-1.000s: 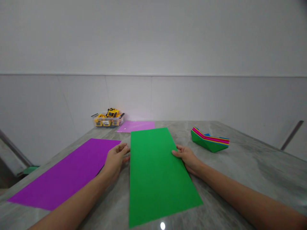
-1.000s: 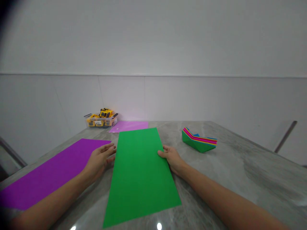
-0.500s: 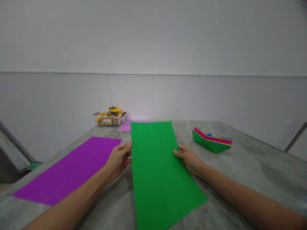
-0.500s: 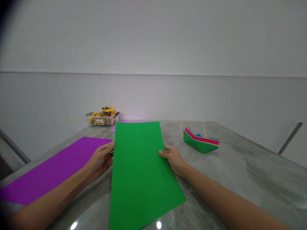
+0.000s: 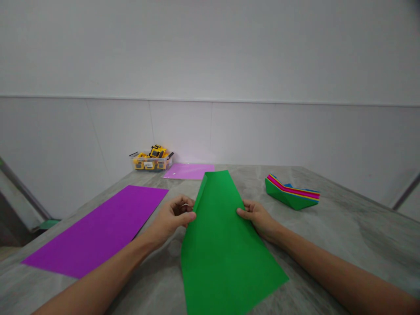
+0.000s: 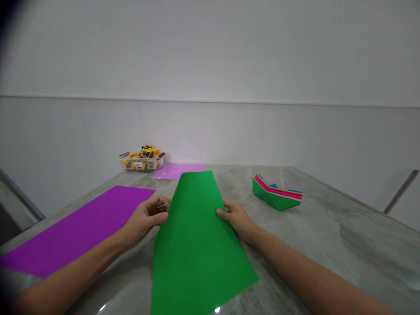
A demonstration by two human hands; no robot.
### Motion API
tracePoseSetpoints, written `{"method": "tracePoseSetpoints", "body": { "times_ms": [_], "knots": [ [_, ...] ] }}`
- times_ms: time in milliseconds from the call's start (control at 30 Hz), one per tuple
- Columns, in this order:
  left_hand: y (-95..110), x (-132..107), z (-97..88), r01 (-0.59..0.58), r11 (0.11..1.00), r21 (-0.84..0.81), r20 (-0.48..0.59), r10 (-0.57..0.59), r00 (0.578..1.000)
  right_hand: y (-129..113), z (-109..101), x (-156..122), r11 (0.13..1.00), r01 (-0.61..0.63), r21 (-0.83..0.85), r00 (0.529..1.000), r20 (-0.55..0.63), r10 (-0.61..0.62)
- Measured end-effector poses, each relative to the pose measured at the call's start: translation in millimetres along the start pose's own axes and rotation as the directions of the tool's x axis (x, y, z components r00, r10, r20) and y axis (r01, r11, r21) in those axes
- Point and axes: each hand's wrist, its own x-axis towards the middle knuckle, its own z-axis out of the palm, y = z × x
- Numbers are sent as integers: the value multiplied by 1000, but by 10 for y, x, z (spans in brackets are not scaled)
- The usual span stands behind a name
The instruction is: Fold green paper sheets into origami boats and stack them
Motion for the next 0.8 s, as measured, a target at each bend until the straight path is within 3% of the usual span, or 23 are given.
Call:
{"method": "tracePoseSetpoints", "body": {
  "times_ms": [133, 233, 400, 500, 567, 633, 733, 800],
  "knots": [
    [49, -24, 60, -85, 989, 120, 56, 79, 995, -4, -3, -8, 1000, -6, -25, 1000, -4, 6],
    [96, -53, 104, -77, 984, 163, 64, 67, 996, -15, 2, -11, 1000, -14, -28, 1000, 3, 14],
    [112, -77, 147, -64, 993, 104, -49, 69, 996, -28, 46, -11, 1000, -7, -28, 997, -78, 4],
    [48, -51, 115, 45, 979, 201, -69, -32, 997, -46, 60, 4, 998, 30, -49, 986, -160, -38],
    [10, -26, 74, 89, 955, 282, -101, -62, 993, -76, 49, 18, 993, 70, -99, 976, -197, -88],
    [9, -6, 33, 61, 945, 321, -165, -8, 986, -119, 26, 29, 957, 149, -250, 950, -231, -208],
    [74, 4, -10, 27, 942, 334, -318, 86, 944, -182, 4, 22, 829, 237, -506, 889, -230, -395],
    [131, -6, -22, 8, 931, 366, -460, 173, 871, -208, 25, -7, 778, 247, -578, 876, -211, -435]
  ]
}}
